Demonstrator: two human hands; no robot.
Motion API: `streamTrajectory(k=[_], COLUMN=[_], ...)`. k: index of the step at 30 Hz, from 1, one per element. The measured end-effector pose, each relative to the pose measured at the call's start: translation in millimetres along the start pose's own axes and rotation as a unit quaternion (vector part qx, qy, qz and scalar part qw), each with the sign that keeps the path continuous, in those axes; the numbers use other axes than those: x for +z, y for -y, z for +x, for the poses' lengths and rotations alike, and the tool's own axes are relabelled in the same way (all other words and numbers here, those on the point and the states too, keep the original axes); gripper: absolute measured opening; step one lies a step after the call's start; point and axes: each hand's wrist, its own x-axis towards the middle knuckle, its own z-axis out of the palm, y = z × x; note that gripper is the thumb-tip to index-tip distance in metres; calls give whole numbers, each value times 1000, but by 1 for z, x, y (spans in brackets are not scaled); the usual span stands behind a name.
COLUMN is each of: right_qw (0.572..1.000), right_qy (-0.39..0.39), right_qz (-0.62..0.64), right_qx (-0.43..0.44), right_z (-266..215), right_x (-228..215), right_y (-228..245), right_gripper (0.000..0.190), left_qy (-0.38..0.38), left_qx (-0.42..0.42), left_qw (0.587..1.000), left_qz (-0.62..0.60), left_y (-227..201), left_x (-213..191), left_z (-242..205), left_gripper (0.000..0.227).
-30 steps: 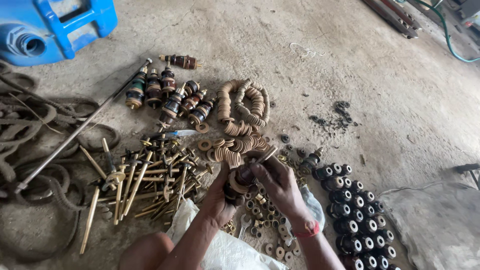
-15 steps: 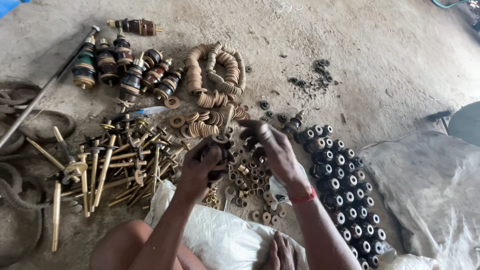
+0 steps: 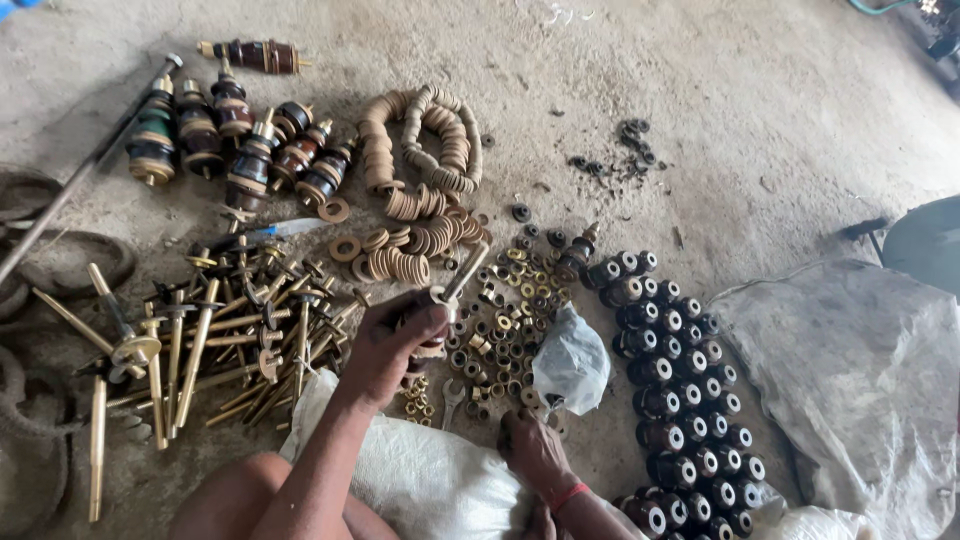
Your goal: The person sits on the floor and assembles small metal components by hand. They pick up brass rods, threaded sleeves, and washers, then thread the washers onto the rods and screw the sleeves onto the ends. The person repeats this process multiple times, placing the finished assemblies on the floor.
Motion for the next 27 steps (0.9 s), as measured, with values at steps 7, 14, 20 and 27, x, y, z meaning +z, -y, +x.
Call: streamTrajectory(k=[7,14,20,27], right_qw=[784,842,904,961], right_qy=[-10,-45,-37,95], right_qz=[599,534,425,256], right_qx=[164,-56,-19,-37], right_z=[53,63,61,55], right_x=[-123,-272,-298,-295], right_y=[61,126,153,165], right_gripper=[40,44,42,35], left_qy=[20,48,87,86], left_qx=[-17,-26,-28,-8], left_qw=[999,998,993,939], left_qz=[-37,29,71,333], left_y=[6,8,-11,-27], left_x=[10,19,18,32], left_z=[-2,-16,-27,-37], left_gripper=[51,42,47,54])
